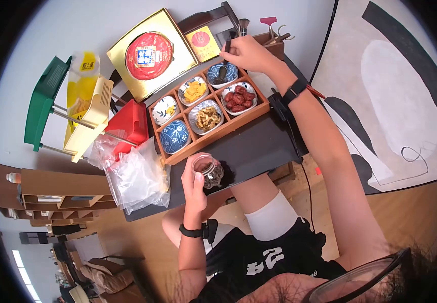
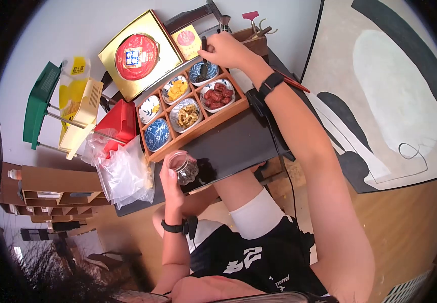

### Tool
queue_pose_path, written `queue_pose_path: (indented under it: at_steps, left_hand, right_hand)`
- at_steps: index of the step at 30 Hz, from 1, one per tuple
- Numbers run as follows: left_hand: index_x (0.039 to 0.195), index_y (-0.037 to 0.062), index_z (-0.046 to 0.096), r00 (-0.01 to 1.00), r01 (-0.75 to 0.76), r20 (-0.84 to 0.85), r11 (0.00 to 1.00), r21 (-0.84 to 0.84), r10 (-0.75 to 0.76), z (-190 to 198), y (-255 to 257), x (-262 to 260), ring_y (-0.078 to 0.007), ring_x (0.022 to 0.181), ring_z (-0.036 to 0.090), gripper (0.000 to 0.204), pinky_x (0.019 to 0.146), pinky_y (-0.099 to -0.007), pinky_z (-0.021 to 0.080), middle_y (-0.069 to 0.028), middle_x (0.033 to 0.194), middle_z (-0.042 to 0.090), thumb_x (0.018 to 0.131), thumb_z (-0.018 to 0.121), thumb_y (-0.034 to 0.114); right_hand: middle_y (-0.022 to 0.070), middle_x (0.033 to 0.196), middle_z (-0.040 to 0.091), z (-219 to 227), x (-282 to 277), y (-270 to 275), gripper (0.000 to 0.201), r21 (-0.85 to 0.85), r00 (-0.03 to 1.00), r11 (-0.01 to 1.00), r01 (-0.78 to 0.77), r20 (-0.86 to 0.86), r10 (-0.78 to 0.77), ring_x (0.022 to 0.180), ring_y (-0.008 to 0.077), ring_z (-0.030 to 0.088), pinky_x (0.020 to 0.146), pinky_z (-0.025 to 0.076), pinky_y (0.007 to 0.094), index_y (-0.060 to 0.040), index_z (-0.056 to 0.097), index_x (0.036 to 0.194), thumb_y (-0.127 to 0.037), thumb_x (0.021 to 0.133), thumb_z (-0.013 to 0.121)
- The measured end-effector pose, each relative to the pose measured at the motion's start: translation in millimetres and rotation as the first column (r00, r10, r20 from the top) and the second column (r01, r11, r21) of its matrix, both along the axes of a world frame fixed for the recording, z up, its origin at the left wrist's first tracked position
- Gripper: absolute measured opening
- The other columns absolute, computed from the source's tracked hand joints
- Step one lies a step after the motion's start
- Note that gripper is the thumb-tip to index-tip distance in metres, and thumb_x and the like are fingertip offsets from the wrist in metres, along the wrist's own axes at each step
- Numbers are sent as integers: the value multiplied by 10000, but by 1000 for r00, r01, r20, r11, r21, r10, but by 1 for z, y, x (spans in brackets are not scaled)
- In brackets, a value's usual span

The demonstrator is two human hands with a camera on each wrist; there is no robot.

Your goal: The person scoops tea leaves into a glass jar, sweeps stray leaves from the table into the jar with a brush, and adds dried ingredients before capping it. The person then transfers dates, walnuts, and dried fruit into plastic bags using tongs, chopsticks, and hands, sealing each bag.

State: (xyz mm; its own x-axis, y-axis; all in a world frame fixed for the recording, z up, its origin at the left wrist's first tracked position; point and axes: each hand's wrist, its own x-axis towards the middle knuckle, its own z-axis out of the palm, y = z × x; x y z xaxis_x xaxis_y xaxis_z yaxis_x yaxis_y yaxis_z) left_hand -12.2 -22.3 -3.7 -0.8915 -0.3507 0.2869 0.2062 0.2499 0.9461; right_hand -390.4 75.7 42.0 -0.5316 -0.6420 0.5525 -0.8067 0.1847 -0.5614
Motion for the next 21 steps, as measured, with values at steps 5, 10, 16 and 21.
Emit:
queue_pose_path:
  at_steps: [5,10,16,21]
  left_hand:
    - [1234,-85,565,1000,28,-11,997,-70,-29,13,-11,-15,-238,988,675,690,931,-372,522,-163,1044,684,996,546,562]
    - [1241,-83,546,998,43,-41,998,44,-41,-11,-6,-20,-243,988,669,748,944,-386,518,-173,1042,670,977,551,617]
    - [1279,-49,517,1000,-17,-8,1000,-14,17,-12,3,-17,-225,985,661,757,881,-361,549,-166,1097,644,962,550,638]
    - [1285,-30,464,998,47,35,982,185,-54,10,3,-17,-172,727,657,755,559,-253,531,-167,1088,621,921,618,613]
  right_hand:
    - [90,694,715,-4,2,5,302,-42,996,999,-7,86,11,607,156,617,609,490,320,18,762,915,-282,941,731]
    - [77,657,705,-8,0,10,333,-59,973,997,-55,223,67,555,128,586,564,476,314,18,759,875,-305,951,727]
    - [105,682,739,-1,7,19,418,35,826,999,-11,564,-11,427,76,495,423,407,265,29,725,714,-314,952,716]
    - [84,754,768,3,10,18,384,68,821,995,72,562,-98,432,74,522,423,425,246,46,724,741,-286,935,719]
